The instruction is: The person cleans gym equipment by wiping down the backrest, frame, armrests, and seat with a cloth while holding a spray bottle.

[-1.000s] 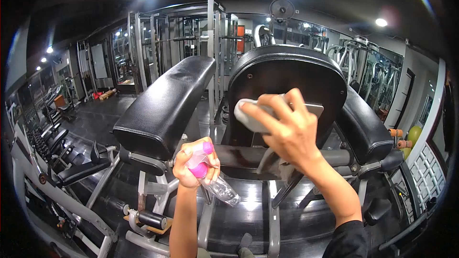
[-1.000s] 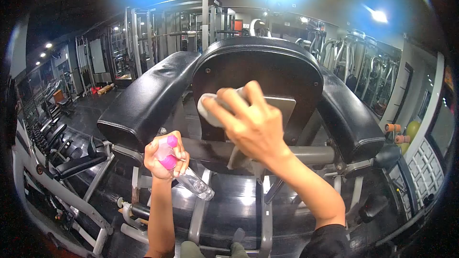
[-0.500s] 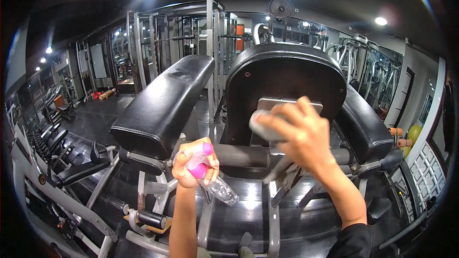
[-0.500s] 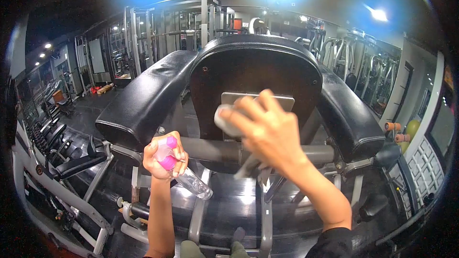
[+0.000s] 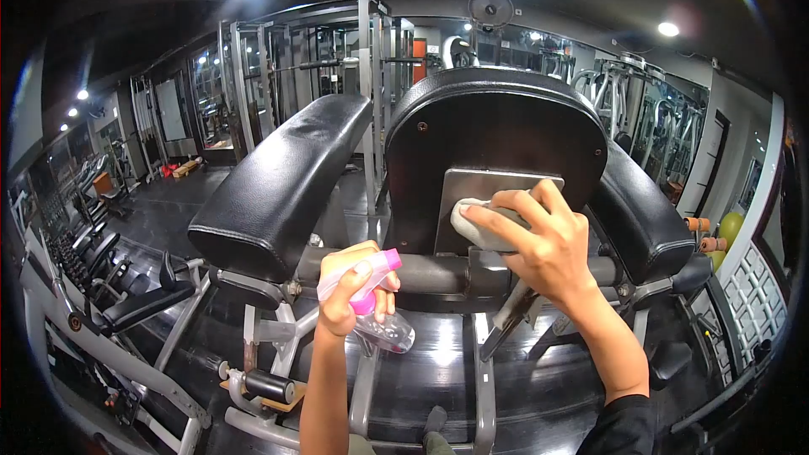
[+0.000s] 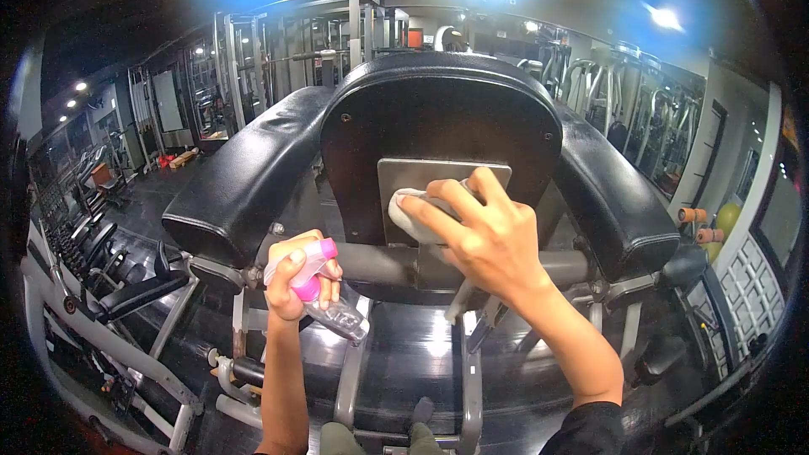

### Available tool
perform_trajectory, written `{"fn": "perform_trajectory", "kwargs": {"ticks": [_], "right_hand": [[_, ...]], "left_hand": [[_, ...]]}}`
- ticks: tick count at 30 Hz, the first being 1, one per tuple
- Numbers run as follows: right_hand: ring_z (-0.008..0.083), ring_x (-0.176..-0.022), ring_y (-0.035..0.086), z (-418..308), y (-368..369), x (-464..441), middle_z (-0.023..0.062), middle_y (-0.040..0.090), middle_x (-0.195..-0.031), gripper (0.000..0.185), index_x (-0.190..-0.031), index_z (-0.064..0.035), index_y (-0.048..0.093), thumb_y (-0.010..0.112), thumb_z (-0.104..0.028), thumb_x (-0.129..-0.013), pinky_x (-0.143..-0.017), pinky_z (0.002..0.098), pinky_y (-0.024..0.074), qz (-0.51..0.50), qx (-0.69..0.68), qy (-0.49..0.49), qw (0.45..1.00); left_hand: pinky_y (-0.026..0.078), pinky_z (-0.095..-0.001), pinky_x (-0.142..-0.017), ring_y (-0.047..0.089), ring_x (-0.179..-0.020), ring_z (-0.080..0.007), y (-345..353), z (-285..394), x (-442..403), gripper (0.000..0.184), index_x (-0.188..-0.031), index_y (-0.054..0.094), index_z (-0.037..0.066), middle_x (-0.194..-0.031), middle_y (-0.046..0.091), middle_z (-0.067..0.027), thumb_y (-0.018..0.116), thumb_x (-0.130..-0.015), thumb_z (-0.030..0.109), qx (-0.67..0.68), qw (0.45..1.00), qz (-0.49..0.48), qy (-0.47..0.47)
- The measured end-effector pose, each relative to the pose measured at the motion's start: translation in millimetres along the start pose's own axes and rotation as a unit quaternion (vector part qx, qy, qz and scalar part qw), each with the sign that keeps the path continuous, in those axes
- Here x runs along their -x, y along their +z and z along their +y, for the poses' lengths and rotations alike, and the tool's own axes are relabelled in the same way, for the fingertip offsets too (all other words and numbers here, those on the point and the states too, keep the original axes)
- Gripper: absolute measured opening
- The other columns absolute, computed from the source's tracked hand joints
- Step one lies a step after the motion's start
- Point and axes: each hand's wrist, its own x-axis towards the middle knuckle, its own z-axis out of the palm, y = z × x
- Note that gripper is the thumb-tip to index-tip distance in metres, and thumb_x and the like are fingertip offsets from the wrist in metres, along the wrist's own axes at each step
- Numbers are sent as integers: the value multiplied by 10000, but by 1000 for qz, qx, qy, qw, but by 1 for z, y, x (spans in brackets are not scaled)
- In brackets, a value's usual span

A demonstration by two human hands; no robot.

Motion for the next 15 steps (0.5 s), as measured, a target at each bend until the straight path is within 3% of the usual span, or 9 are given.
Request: {"fn": "perform_trajectory", "kwargs": {"ticks": [3,5,8,11,13,15], "right_hand": [[133,-776,535,-6,8,9,-82,574,-959,420,-1104,-257,681,667,-139,-701,-489,215,506,-17,24,-26,999],[143,-861,533,-18,15,17,-54,526,-956,335,-1074,-231,687,632,-168,-749,-559,215,558,-84,40,-58,994],[153,-900,541,-21,18,19,-36,517,-935,276,-1030,-202,687,637,-179,-760,-576,224,570,-82,15,-63,994],[140,-820,517,-14,7,20,-85,550,-957,358,-1072,-253,718,655,-167,-730,-538,215,527,-133,11,-35,990],[141,-807,517,-10,6,28,-82,548,-941,398,-1080,-255,718,673,-142,-701,-535,219,528,-115,10,-35,993],[140,-866,538,-4,3,37,-45,517,-919,310,-1066,-218,693,633,-174,-764,-557,217,556,-69,52,-83,993]], "left_hand": [[494,-269,-428,579,-432,-183,1,-1,-1,461,-811,588,-124,-733,610,-176,497,-939,310,-38,999,0,7],[493,-266,-433,582,-438,-183,1,0,-1,466,-808,594,-122,-741,609,-172,499,-939,315,-38,999,-4,-1],[495,-264,-440,585,-442,-184,1,2,0,465,-799,593,-122,-747,608,-171,505,-933,314,-32,999,3,-16],[496,-265,-445,588,-445,-186,1,4,0,467,-794,597,-125,-744,601,-165,509,-927,314,-43,999,-4,-13],[496,-280,-423,567,-409,-189,3,5,-1,475,-773,585,-123,-709,593,-176,492,-923,319,-65,998,-2,-10],[495,-296,-401,545,-373,-193,4,5,-2,484,-752,573,-120,-674,584,-187,476,-919,323,-85,996,0,-7]]}}
